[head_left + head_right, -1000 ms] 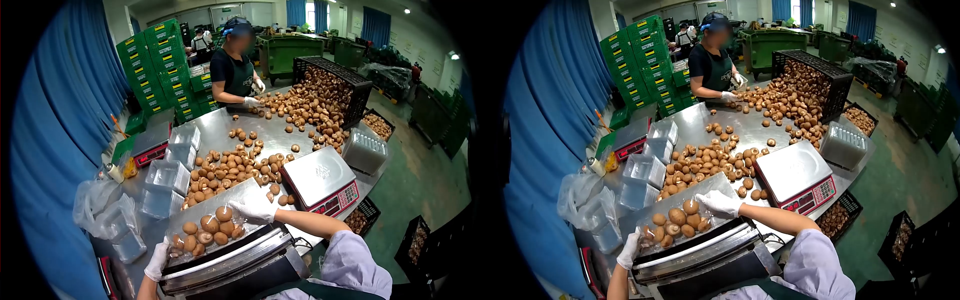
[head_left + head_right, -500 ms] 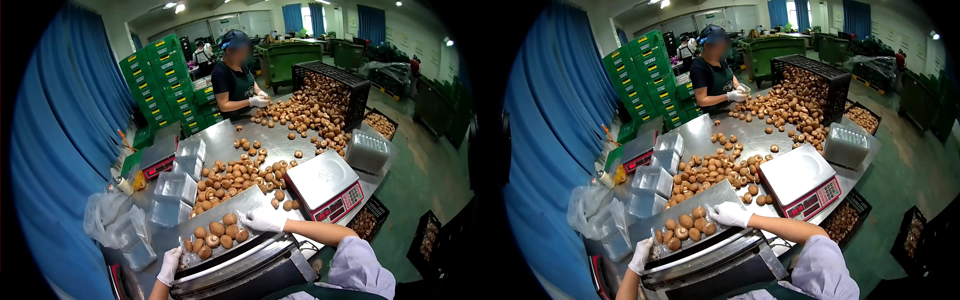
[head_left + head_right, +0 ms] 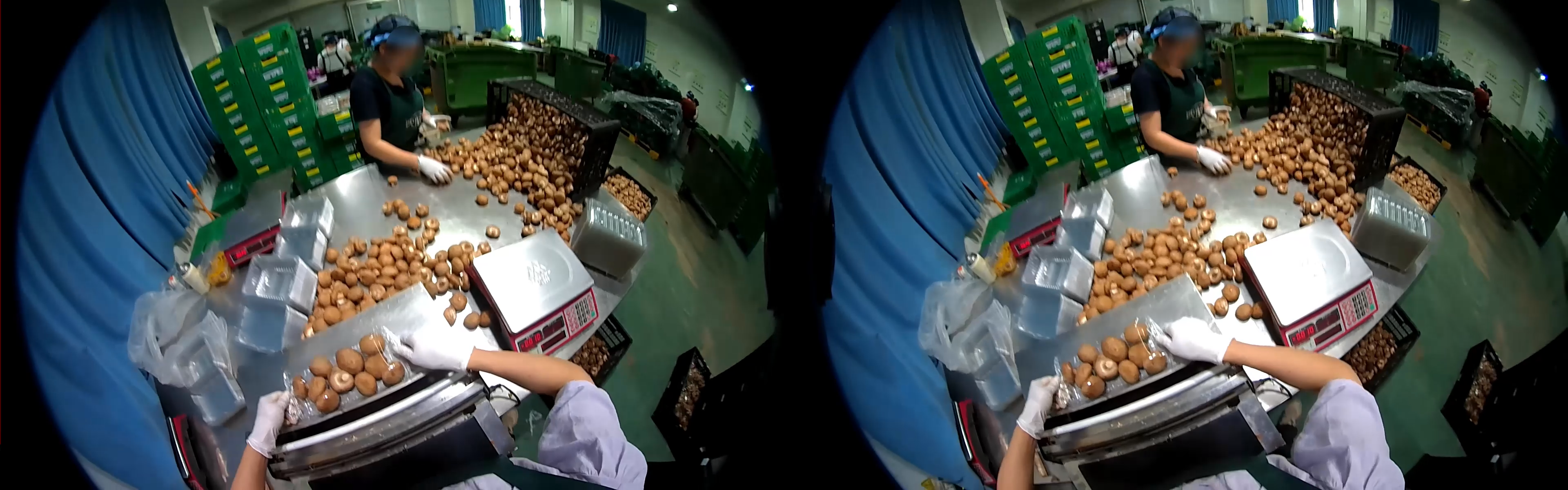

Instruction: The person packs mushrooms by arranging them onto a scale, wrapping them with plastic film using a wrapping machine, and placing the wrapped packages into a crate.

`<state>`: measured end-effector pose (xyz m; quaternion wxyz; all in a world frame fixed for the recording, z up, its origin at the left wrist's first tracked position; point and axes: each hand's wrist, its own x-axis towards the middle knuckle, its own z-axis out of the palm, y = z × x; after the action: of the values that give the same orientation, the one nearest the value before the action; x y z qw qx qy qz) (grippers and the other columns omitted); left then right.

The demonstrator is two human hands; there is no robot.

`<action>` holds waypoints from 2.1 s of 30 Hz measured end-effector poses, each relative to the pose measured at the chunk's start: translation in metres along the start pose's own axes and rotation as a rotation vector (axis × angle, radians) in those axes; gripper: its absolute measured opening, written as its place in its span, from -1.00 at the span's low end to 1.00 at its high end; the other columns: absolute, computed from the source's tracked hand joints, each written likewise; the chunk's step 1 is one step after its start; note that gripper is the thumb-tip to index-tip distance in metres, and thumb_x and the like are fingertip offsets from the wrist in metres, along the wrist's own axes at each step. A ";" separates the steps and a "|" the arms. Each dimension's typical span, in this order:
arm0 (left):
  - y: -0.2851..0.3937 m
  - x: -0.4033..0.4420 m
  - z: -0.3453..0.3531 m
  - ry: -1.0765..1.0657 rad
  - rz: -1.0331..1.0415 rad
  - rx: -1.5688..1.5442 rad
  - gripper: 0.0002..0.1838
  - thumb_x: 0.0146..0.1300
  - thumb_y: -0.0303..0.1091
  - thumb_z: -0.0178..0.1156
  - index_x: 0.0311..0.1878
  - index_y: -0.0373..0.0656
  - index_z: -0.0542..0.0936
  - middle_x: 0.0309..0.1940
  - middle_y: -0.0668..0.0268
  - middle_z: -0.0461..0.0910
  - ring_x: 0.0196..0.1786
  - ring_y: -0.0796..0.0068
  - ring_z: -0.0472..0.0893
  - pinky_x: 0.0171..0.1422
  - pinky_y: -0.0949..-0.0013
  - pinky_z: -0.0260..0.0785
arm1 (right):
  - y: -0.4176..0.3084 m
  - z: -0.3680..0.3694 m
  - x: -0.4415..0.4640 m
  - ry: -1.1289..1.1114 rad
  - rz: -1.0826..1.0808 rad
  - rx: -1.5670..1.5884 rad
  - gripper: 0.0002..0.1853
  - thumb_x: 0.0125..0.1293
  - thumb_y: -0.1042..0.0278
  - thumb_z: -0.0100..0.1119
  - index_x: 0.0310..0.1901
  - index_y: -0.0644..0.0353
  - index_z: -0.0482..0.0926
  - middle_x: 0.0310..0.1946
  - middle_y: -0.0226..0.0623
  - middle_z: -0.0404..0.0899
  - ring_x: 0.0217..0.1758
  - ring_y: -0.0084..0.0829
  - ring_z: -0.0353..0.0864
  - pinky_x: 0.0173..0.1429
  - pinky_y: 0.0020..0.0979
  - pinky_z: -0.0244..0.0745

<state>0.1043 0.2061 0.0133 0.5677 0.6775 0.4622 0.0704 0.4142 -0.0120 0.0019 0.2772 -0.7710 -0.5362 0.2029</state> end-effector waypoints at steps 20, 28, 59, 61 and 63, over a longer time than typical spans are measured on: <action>-0.011 0.011 0.004 -0.003 -0.002 -0.107 -0.56 0.42 -0.03 -0.01 -0.36 -0.22 0.57 -0.61 0.37 0.49 -0.65 0.60 0.44 -0.58 0.52 0.26 | -0.007 -0.010 0.002 -0.046 0.069 -0.003 -0.49 0.32 -0.08 -0.06 -0.35 0.27 0.64 -0.43 0.02 0.62 -0.32 -0.02 0.63 -0.10 -0.14 0.49; -0.023 -0.002 0.033 0.358 0.373 -0.039 -0.61 0.44 -0.17 -0.06 -0.47 -0.21 0.48 -0.71 0.41 0.37 -0.70 0.61 0.32 -0.60 0.41 0.17 | -0.015 0.003 -0.016 0.191 0.084 0.330 -0.58 0.35 0.05 -0.02 -0.29 0.31 0.61 -0.52 -0.14 0.62 -0.50 -0.34 0.61 -0.27 -0.33 0.49; -0.051 -0.209 0.207 -0.437 0.100 -0.228 -0.71 0.34 -0.15 0.05 -0.12 -0.17 0.56 -0.24 0.26 0.61 -0.30 0.53 0.58 -0.27 0.46 0.39 | -0.014 0.055 -0.257 -0.013 0.077 0.892 -0.74 0.33 0.31 0.12 -0.09 0.34 0.56 -0.21 -0.16 0.61 -0.12 -0.36 0.62 0.06 -0.36 0.48; -0.041 -0.205 0.213 -0.493 0.115 -0.320 -0.72 0.34 -0.17 0.06 -0.10 -0.18 0.56 -0.22 0.27 0.60 -0.28 0.53 0.57 -0.22 0.46 0.40 | -0.030 0.051 -0.242 -0.069 0.020 0.978 -0.75 0.33 0.32 0.10 -0.10 0.34 0.56 -0.21 -0.17 0.61 -0.12 -0.38 0.61 0.06 -0.37 0.48; -0.035 -0.205 0.214 -0.525 0.116 -0.388 -0.73 0.33 -0.20 0.06 -0.08 -0.19 0.55 -0.19 0.28 0.60 -0.25 0.52 0.57 -0.18 0.46 0.40 | -0.041 0.045 -0.239 -0.122 -0.032 0.985 -0.77 0.34 0.34 0.09 -0.11 0.33 0.57 -0.21 -0.17 0.60 -0.12 -0.39 0.60 0.05 -0.39 0.48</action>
<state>0.1025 -0.0923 -0.0018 0.7810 0.5770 0.2389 0.0120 0.2754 -0.2153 -0.0023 0.5798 -0.5268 -0.4036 0.4726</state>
